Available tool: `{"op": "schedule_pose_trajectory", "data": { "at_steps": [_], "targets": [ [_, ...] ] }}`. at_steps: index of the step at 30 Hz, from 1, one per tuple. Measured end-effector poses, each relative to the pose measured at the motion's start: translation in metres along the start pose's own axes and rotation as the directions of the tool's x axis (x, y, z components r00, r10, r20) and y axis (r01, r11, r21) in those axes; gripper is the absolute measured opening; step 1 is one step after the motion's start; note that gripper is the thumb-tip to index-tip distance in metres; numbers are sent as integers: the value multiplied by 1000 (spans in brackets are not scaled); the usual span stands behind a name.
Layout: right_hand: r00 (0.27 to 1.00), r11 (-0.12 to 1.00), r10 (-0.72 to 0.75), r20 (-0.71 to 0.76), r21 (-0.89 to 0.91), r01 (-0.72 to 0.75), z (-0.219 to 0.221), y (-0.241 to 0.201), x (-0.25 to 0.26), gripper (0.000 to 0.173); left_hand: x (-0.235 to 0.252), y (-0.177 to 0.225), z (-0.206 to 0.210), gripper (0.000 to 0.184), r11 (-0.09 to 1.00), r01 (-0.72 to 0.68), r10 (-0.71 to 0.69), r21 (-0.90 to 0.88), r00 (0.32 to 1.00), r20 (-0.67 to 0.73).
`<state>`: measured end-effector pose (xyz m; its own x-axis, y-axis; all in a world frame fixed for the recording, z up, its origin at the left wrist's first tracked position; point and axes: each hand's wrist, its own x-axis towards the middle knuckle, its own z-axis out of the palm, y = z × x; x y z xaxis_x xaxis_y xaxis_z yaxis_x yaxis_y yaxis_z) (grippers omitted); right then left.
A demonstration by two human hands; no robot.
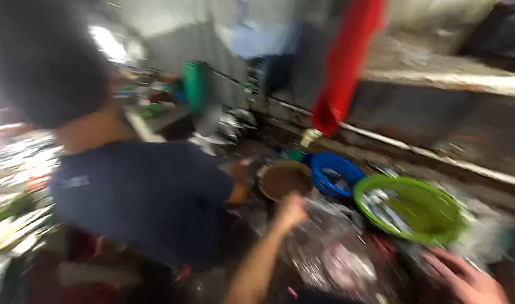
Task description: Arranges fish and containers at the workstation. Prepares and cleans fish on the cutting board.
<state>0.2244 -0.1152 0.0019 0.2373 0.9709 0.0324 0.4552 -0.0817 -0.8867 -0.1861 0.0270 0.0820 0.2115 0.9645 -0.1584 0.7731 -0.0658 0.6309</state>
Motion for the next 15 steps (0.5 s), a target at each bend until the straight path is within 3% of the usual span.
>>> {"op": "schedule_pose_trajectory", "data": {
  "at_steps": [2, 6, 10, 15],
  "targets": [
    [999, 990, -16, -45, -137, 10, 12, -22, 1, 36, -2, -10, -21, 40, 997, 71, -72, -15, 997, -36],
    [981, 998, -52, -189, -40, 45, 31, -14, 11, 16, 10, -41, -3, 46, 999, -38, 38, 5, 996, -83],
    [947, 991, -73, -312, 84, 104, 50, 0, 8, 22, -6, -26, 27, 61, 997, -69, 70, -17, 997, 30],
    [871, 999, 33, -489, 0, -38, 43, 8, 3, 18, -16, -9, 72, 64, 994, -100, 105, -36, 980, 170]
  ]
}}
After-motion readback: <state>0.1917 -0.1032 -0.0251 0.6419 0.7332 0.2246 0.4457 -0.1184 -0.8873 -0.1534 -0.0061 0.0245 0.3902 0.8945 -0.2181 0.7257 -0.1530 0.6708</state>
